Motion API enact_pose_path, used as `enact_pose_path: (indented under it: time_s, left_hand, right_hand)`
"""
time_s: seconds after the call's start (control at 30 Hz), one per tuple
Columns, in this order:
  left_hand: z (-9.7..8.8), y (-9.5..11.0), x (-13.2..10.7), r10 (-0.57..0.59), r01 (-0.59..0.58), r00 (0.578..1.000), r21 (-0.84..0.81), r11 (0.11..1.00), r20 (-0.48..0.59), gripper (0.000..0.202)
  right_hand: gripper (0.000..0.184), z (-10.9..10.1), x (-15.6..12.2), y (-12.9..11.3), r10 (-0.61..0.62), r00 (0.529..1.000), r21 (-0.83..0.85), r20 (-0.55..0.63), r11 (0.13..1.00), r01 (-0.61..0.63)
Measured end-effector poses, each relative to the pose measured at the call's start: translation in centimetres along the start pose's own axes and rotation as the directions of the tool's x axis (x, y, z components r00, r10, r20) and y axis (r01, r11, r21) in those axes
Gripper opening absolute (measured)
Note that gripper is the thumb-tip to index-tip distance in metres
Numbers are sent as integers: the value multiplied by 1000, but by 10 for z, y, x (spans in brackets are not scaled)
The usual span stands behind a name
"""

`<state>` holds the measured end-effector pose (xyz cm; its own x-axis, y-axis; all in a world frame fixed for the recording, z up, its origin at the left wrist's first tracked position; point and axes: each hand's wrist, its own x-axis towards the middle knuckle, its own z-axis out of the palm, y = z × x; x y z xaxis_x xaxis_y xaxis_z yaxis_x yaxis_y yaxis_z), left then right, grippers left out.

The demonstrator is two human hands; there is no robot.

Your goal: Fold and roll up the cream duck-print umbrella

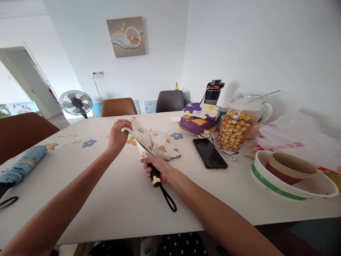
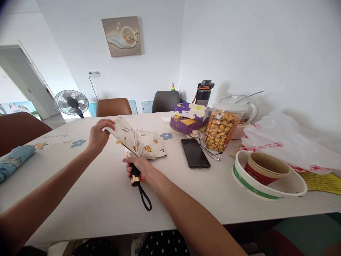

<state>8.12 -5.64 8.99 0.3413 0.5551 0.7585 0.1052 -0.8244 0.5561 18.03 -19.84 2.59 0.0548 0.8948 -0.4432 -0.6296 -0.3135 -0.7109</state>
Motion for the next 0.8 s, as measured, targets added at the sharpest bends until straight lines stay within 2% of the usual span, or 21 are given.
enact_pose_path:
  time_s: [0.13, 0.27, 0.33, 0.43, 0.5, 0.57, 0.63, 0.7, 0.73, 0.77, 0.8]
  left_hand:
    - [-22, -25, -29, -177, 177, 983, -9, 984, -47, 20]
    - [-33, -33, -45, -335, 330, 941, -85, 940, -47, 14]
    - [-35, -32, -48, -359, 352, 932, -124, 928, -46, 12]
    - [-36, -33, -52, -367, 352, 929, -176, 919, -56, 12]
    - [-36, -38, -54, -297, 288, 953, -132, 949, -56, 15]
    - [-37, -47, -56, -158, 158, 987, -10, 987, 1, 18]
    - [-36, -59, -59, -56, 41, 985, 99, 994, 164, 20]
    - [-35, -70, -60, -71, 21, 941, 154, 988, 331, 24]
    - [-34, -73, -60, -114, 50, 920, 175, 983, 374, 27]
    - [-33, -75, -60, -170, 103, 912, 192, 976, 375, 29]
    - [-33, -74, -59, -233, 170, 914, 207, 964, 332, 31]
  right_hand:
    - [26, 0, -6, -5, 23, 999, 24, 42, 999, -24]
    - [45, -3, -4, -8, 53, 996, 72, 72, 996, -58]
    - [52, -4, 0, -8, 62, 996, 77, 62, 995, -67]
    - [47, -4, 3, -7, 62, 998, 53, -3, 997, -62]
    - [39, -4, 2, -8, 43, 999, 32, -33, 999, -41]
    - [31, -4, -2, -9, 6, 999, 5, -52, 1000, -5]
    - [24, -4, -5, -11, -35, 997, -35, -75, 999, 32]
    - [21, -4, -7, -12, -73, 992, -73, -101, 995, 65]
    - [21, -5, -8, -12, -92, 989, -93, -115, 992, 82]
    - [20, -5, -8, -12, -111, 986, -111, -128, 989, 97]
    - [19, -4, -7, -11, -127, 982, -129, -140, 986, 109]
